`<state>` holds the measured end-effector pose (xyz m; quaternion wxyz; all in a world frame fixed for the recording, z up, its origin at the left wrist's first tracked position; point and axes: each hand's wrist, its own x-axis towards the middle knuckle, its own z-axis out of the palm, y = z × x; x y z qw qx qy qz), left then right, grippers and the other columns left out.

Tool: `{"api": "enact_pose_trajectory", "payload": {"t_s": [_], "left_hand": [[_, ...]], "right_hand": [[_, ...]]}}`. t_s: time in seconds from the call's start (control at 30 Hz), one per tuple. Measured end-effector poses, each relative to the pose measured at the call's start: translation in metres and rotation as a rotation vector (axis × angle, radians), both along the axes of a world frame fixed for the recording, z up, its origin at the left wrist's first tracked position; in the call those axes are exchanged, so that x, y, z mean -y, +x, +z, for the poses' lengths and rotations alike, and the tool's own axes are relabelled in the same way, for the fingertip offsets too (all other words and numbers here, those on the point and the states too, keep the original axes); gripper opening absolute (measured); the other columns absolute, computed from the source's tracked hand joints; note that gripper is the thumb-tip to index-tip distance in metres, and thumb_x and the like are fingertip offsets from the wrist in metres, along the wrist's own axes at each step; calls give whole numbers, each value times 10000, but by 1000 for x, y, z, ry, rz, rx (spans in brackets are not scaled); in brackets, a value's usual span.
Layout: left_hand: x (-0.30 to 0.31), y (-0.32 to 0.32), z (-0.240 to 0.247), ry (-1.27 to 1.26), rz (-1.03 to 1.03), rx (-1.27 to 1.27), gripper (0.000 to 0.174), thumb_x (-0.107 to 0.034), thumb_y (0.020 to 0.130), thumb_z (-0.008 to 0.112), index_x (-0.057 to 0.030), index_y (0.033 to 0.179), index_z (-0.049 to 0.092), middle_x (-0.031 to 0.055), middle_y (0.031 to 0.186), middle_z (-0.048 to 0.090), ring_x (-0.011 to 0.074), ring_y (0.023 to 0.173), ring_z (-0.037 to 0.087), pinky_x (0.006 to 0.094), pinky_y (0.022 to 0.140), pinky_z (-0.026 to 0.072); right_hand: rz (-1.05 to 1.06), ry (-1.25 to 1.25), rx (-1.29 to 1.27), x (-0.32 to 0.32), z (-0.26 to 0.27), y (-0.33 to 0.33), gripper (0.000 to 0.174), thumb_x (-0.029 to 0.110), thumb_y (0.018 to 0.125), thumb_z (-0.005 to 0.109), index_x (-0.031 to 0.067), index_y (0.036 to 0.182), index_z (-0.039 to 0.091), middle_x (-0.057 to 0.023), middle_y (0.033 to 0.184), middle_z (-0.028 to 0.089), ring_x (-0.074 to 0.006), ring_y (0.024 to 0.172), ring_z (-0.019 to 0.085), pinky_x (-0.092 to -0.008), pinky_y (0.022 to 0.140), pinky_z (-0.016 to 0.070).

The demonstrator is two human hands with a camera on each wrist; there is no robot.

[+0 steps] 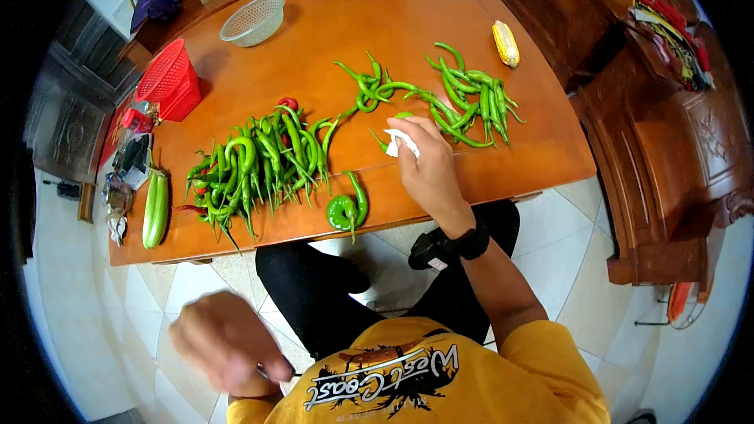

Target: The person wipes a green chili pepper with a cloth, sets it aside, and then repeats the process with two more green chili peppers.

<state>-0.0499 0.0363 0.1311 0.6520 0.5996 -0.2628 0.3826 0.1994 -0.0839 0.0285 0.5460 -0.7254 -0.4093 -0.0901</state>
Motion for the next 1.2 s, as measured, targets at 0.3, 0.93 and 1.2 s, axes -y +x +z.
{"api": "enact_pose_trajectory", "payload": {"t_s": [0.3,0.93,1.2], "left_hand": [[-9,39,-27,-191,289,-851,323,4,938,592,17,1261,602,141,1232,598,163,891,690,214,627,564],[-11,46,-86,-685,-137,-1069,225,-166,968,614,21,1094,625,100,989,691,104,665,658,212,530,552],[-1,48,-83,-640,-72,-1076,239,-151,945,646,28,1102,627,77,901,685,95,637,649,207,515,545]], "right_hand": [[815,599,-1490,24,28,-9,333,2,925,512,-11,1258,528,-132,1125,579,-131,689,486,-262,642,421],[445,113,-856,20,33,-46,213,57,932,587,-1,1136,568,-94,1180,608,-107,900,598,-232,700,509],[361,-24,-409,19,34,-55,187,-10,855,625,-4,1041,609,-128,1107,615,-233,1032,606,-339,904,472]]}}
